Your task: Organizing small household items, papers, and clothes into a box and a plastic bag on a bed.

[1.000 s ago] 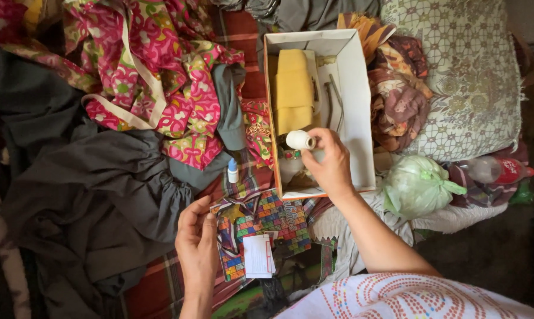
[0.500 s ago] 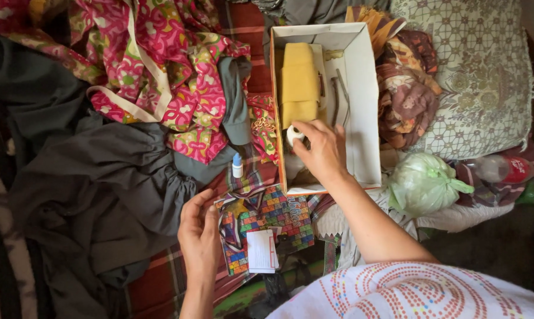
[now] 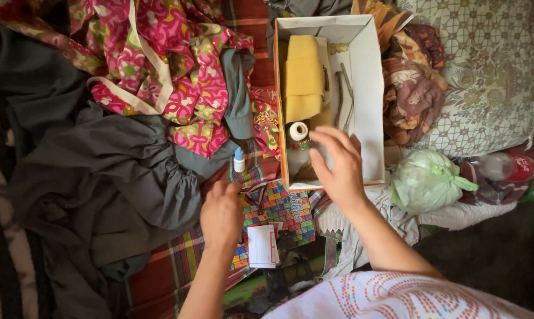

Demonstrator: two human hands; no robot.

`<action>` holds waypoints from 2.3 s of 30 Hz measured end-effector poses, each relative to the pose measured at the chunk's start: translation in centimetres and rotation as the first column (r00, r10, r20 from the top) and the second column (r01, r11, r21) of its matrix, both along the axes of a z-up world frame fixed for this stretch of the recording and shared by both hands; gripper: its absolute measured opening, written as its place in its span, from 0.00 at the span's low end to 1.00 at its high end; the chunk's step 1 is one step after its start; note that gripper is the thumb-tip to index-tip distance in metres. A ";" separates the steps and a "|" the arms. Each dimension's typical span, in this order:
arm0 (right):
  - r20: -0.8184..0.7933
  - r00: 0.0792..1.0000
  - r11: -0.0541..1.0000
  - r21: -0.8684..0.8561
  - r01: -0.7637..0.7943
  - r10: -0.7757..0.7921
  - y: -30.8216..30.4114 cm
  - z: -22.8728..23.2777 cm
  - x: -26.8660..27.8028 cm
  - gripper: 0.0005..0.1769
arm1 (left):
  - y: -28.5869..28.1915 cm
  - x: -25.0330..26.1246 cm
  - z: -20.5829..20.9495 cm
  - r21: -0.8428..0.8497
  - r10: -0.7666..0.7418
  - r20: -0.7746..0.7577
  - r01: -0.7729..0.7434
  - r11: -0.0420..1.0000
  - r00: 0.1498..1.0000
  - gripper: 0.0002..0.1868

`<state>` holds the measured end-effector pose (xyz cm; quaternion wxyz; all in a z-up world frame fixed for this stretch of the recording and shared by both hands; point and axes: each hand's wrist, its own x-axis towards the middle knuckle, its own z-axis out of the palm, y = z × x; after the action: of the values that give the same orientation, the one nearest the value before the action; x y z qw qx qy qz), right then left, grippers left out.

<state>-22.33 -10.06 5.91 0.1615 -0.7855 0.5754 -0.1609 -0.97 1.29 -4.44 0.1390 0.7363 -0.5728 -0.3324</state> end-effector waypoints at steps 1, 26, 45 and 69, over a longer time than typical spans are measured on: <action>0.001 1.000 1.000 0.002 0.000 0.000 0.9 0.3 0.1 0.18 | -0.1 -0.3 -0.8 0.002 0.000 0.001 0.000 1.000 1.000 0.15; 0.346 0.928 0.707 0.691 -0.151 -0.139 13.9 -8.1 2.0 0.18 | 3.9 2.2 0.6 0.425 0.592 -0.790 -0.553 0.716 0.158 0.08; 0.376 0.716 0.372 0.912 -0.173 -0.589 10.7 -5.4 2.1 0.20 | 3.6 3.5 5.2 0.652 0.567 -0.755 -0.463 0.601 -0.328 0.07; 0.394 0.479 0.322 0.919 -0.228 -0.784 11.5 -3.5 1.3 0.25 | 6.8 -0.1 6.6 0.514 0.482 -0.858 -0.331 0.792 -0.180 0.10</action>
<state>-20.99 1.40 2.41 0.7687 -0.2409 0.5598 -0.1941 -1.05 8.09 2.15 0.5551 0.4272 -0.0161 -0.7135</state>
